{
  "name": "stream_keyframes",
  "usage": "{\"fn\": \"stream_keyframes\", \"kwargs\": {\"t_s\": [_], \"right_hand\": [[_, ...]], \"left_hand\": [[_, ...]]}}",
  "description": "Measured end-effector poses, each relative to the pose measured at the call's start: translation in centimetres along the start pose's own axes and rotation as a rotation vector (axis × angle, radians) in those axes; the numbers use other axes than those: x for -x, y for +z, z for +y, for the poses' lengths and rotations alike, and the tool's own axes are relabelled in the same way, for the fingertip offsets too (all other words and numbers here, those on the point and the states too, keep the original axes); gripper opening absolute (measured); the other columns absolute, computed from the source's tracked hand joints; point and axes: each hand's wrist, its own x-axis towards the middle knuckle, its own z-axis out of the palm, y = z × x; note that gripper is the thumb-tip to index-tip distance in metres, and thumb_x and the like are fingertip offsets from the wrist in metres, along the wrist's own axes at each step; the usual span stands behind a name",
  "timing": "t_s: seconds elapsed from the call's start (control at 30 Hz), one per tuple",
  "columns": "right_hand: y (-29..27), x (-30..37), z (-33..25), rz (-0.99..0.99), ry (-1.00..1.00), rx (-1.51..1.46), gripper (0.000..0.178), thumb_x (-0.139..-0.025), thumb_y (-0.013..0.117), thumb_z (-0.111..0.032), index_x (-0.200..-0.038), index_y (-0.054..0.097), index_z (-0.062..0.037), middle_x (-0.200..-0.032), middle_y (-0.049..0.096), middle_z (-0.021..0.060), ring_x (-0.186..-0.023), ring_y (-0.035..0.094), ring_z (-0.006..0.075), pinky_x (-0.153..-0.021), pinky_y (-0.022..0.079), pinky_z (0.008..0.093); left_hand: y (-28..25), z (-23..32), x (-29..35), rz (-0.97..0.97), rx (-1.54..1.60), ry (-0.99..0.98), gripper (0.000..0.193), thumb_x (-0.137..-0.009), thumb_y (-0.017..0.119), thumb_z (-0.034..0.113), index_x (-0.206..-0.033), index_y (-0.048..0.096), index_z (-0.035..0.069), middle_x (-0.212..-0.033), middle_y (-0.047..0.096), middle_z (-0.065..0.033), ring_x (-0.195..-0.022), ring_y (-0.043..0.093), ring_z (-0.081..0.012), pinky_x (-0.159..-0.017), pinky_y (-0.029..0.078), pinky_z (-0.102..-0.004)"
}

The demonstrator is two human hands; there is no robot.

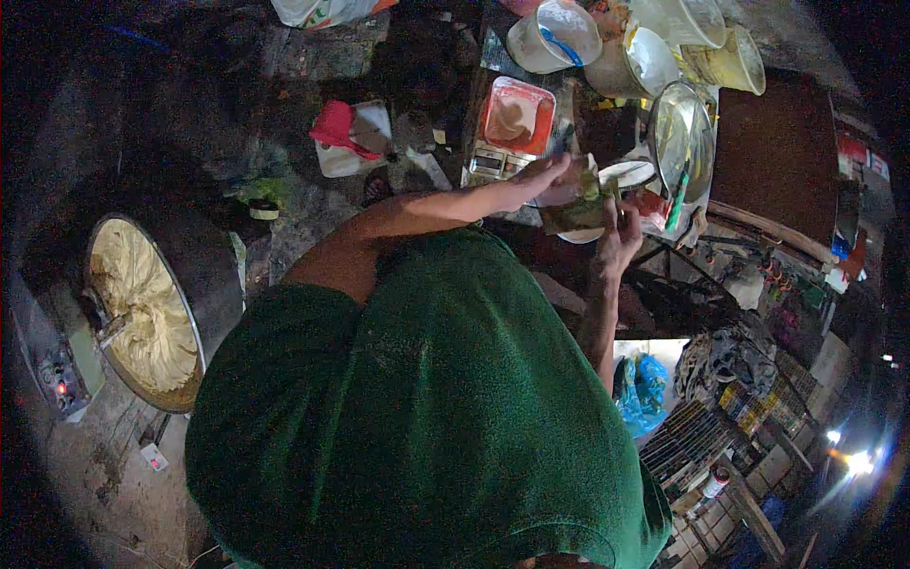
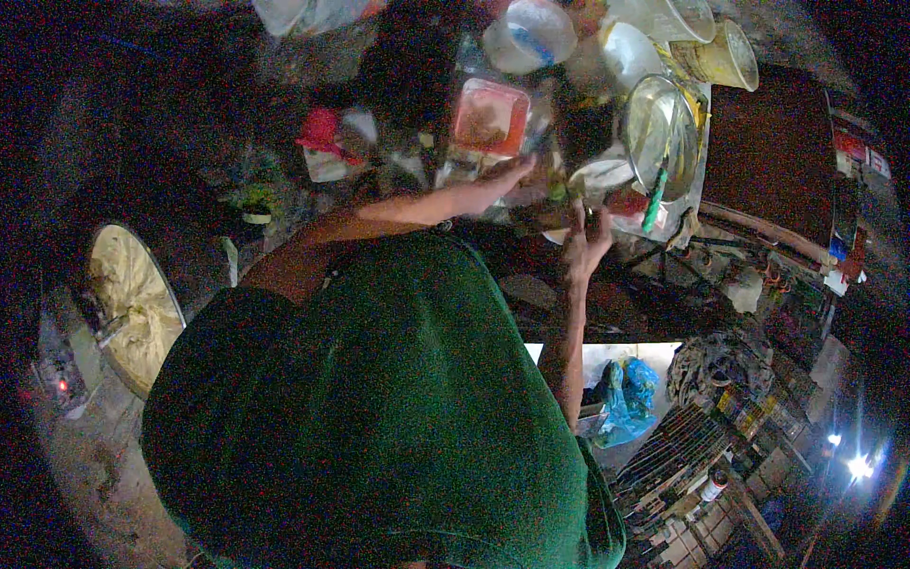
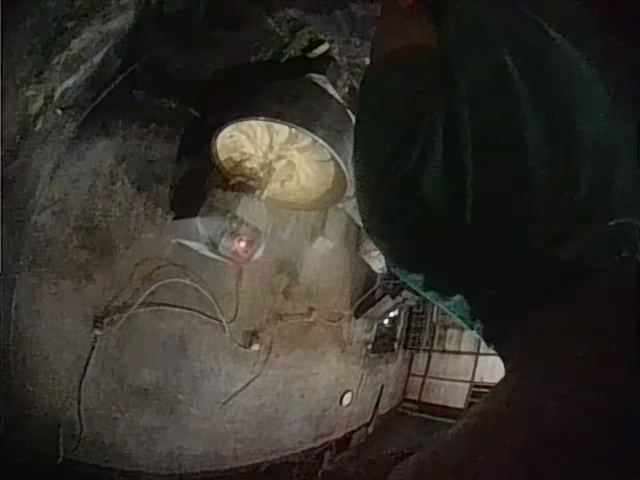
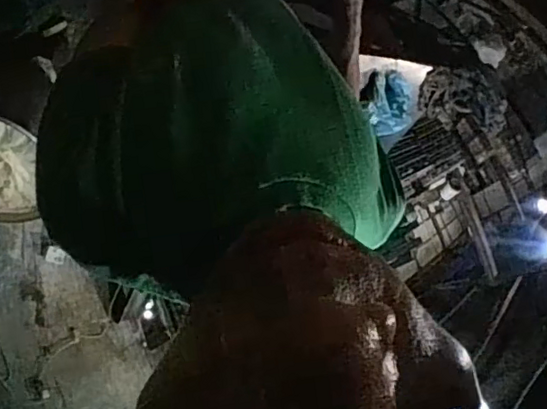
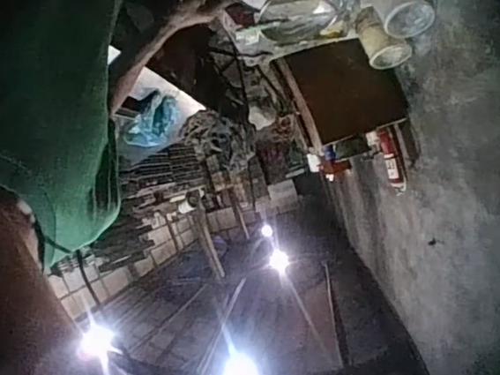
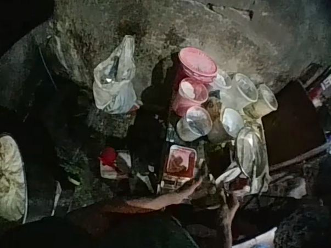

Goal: Measuring and combining ingredients into a large dough mixer.

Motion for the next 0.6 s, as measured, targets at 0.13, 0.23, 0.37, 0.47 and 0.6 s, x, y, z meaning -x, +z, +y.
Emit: {"fn": "stream_keyframes", "kwargs": {"t_s": [0.13, 0.23, 0.37, 0.47, 0.6], "right_hand": [[-2.3, 1.4, 0.8, 0.016, -0.060, 0.017, 0.013, -0.089, 0.063, -0.011, -0.097, 0.061, -0.0006, -0.092, 0.061, 0.0012, -0.085, 0.053, 0.0087, -0.077, 0.044, 0.0257], [-2.9, 1.4, 2.1, 0.030, 0.061, 0.102, 0.012, -0.089, 0.063, -0.010, -0.097, 0.061, -0.0004, -0.090, 0.060, 0.0007, -0.082, 0.051, 0.0088, -0.076, 0.043, 0.0261], [-3.5, 0.3, 5.3, 0.047, 0.057, 0.047, 0.014, -0.090, 0.063, -0.011, -0.098, 0.062, -0.0002, -0.091, 0.061, 0.0007, -0.079, 0.049, 0.0079, -0.070, 0.041, 0.0244], [-3.5, -2.6, 10.1, 0.093, 0.042, -0.157, 0.024, -0.088, 0.066, -0.015, -0.106, 0.063, 0.0001, -0.092, 0.065, 0.0038, -0.077, 0.049, 0.0057, -0.067, 0.040, 0.0216], [0.7, -5.5, 10.1, 0.123, -0.271, 0.090, 0.021, -0.082, 0.063, -0.012, -0.099, 0.062, 0.0009, -0.086, 0.064, 0.0087, -0.076, 0.056, 0.0169, -0.070, 0.045, 0.0311]], "left_hand": [[0.8, 2.1, 0.8, -0.207, -0.215, -0.340, 0.105, -0.077, 0.038, 0.081, -0.150, 0.003, 0.014, -0.156, 0.000, -0.0090, -0.143, 0.002, -0.0283, -0.113, 0.013, -0.0511], [0.0, 4.1, 2.6, -0.167, -0.420, -0.404, 0.092, -0.084, 0.037, 0.074, -0.148, 0.016, 0.011, -0.153, 0.016, -0.0134, -0.140, 0.019, -0.0302, -0.111, 0.022, -0.0504], [-4.0, 6.8, 5.5, -0.370, -0.050, -0.272, 0.058, -0.095, 0.040, 0.054, -0.124, 0.052, 0.005, -0.114, 0.060, -0.0115, -0.106, 0.058, -0.0211, -0.097, 0.043, -0.0368], [-11.1, 3.4, 7.3, -0.094, -0.030, -0.053, 0.053, -0.097, 0.039, 0.048, -0.122, 0.053, 0.004, -0.104, 0.061, -0.0085, -0.098, 0.061, -0.0191, -0.090, 0.047, -0.0340], [-18.6, 0.4, 12.1, 0.631, -0.096, -0.029, 0.046, -0.095, 0.047, 0.045, -0.118, 0.055, 0.006, -0.097, 0.062, -0.0060, -0.088, 0.062, -0.0161, -0.080, 0.048, -0.0335]]}}
